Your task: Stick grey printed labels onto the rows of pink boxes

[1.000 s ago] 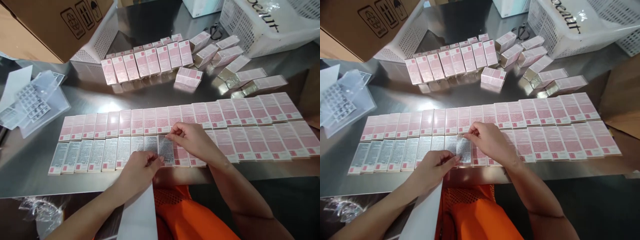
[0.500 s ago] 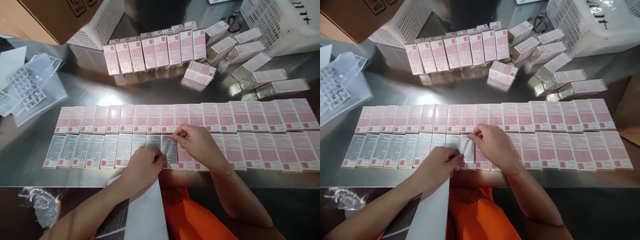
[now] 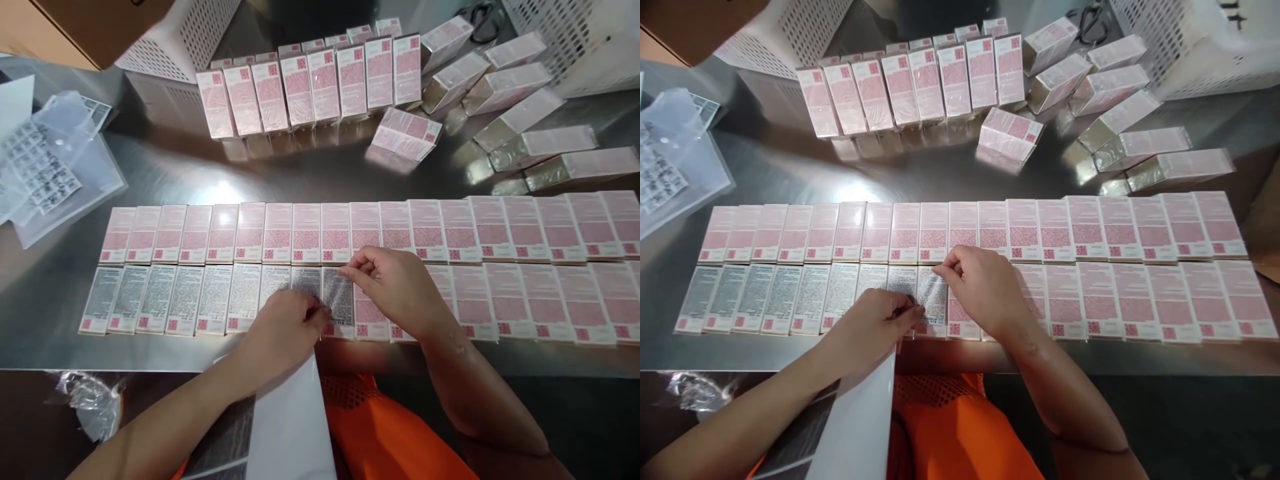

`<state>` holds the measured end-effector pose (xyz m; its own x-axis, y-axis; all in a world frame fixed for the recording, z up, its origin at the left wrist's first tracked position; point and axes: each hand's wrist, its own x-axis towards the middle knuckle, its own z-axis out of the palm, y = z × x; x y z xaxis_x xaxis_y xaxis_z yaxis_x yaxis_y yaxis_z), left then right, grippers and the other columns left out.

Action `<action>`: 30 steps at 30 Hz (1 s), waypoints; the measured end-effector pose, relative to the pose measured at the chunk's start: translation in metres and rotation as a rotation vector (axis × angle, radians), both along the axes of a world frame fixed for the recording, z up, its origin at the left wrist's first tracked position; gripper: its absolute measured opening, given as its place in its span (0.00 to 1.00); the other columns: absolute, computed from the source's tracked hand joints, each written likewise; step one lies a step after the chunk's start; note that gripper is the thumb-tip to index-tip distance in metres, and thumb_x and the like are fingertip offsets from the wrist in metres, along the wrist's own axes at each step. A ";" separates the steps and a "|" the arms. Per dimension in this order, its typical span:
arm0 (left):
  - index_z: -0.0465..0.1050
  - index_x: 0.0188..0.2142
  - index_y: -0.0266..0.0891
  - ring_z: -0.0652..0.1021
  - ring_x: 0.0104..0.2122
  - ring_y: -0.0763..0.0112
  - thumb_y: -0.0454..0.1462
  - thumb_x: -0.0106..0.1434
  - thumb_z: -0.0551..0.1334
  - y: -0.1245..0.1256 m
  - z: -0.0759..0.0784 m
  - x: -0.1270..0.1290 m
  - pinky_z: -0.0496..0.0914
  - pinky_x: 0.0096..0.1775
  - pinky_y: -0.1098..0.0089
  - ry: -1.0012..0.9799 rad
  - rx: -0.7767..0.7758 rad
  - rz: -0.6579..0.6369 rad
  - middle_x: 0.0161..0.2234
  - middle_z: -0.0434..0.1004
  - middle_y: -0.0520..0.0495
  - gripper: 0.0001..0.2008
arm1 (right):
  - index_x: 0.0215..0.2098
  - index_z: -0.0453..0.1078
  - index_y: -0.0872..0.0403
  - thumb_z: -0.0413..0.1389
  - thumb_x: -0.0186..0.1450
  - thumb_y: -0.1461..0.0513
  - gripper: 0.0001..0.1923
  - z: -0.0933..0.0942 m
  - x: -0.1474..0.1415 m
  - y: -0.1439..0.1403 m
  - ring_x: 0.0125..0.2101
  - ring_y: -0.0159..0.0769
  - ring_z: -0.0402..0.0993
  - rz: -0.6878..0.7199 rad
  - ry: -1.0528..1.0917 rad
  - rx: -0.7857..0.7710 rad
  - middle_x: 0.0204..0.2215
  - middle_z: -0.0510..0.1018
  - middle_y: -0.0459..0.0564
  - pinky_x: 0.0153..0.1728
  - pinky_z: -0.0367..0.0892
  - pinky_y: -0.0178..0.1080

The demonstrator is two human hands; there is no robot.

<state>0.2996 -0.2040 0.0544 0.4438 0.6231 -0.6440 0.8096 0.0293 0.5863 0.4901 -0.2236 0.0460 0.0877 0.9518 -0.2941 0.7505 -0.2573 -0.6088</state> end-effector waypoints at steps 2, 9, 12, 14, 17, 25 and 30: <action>0.66 0.18 0.40 0.64 0.19 0.72 0.42 0.63 0.54 0.000 0.000 0.001 0.51 0.24 0.69 0.007 -0.004 -0.005 0.16 0.66 0.53 0.18 | 0.28 0.72 0.50 0.57 0.65 0.55 0.11 0.000 0.000 0.000 0.27 0.35 0.72 0.001 -0.001 0.004 0.27 0.80 0.44 0.27 0.57 0.37; 0.62 0.18 0.40 0.61 0.19 0.74 0.43 0.63 0.54 0.001 0.000 0.001 0.50 0.24 0.68 0.036 -0.001 -0.038 0.16 0.62 0.54 0.19 | 0.28 0.72 0.51 0.57 0.65 0.55 0.10 -0.001 0.000 0.000 0.26 0.34 0.71 0.003 -0.011 0.008 0.27 0.80 0.44 0.27 0.56 0.38; 0.63 0.18 0.40 0.61 0.19 0.74 0.43 0.63 0.54 0.002 -0.001 0.001 0.50 0.25 0.68 0.045 0.008 -0.046 0.16 0.63 0.54 0.19 | 0.28 0.72 0.51 0.57 0.65 0.55 0.11 -0.001 -0.001 0.000 0.26 0.34 0.71 0.005 -0.021 0.011 0.27 0.80 0.44 0.27 0.56 0.38; 0.64 0.18 0.39 0.62 0.19 0.74 0.43 0.63 0.54 0.002 -0.001 0.002 0.50 0.25 0.68 0.050 0.019 -0.050 0.16 0.63 0.53 0.18 | 0.28 0.72 0.51 0.57 0.66 0.55 0.11 -0.002 -0.001 -0.001 0.26 0.34 0.71 0.008 -0.017 0.019 0.27 0.79 0.44 0.27 0.56 0.38; 0.63 0.18 0.39 0.61 0.19 0.75 0.42 0.63 0.54 0.003 0.000 0.004 0.50 0.25 0.68 0.062 0.026 -0.061 0.16 0.62 0.54 0.18 | 0.28 0.72 0.51 0.57 0.66 0.55 0.11 -0.001 -0.001 -0.001 0.27 0.34 0.72 0.006 -0.015 0.022 0.27 0.79 0.43 0.27 0.57 0.37; 0.58 0.16 0.39 0.58 0.18 0.76 0.41 0.61 0.55 0.004 0.005 0.006 0.50 0.23 0.69 0.126 0.078 -0.100 0.14 0.58 0.55 0.19 | 0.38 0.67 0.50 0.59 0.63 0.55 0.09 0.000 -0.002 -0.002 0.28 0.36 0.73 -0.035 -0.033 0.019 0.25 0.77 0.41 0.27 0.57 0.36; 0.58 0.15 0.40 0.58 0.18 0.76 0.43 0.59 0.59 -0.002 0.007 0.000 0.50 0.23 0.69 0.122 0.101 -0.146 0.14 0.57 0.56 0.20 | 0.48 0.61 0.51 0.57 0.66 0.58 0.15 0.002 -0.003 -0.009 0.31 0.40 0.74 0.061 -0.095 0.056 0.31 0.77 0.45 0.29 0.62 0.38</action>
<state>0.2998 -0.2059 0.0616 0.4568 0.6225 -0.6355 0.8659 -0.1473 0.4781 0.4869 -0.2328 0.0481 0.0544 0.9708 -0.2335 0.8183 -0.1774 -0.5467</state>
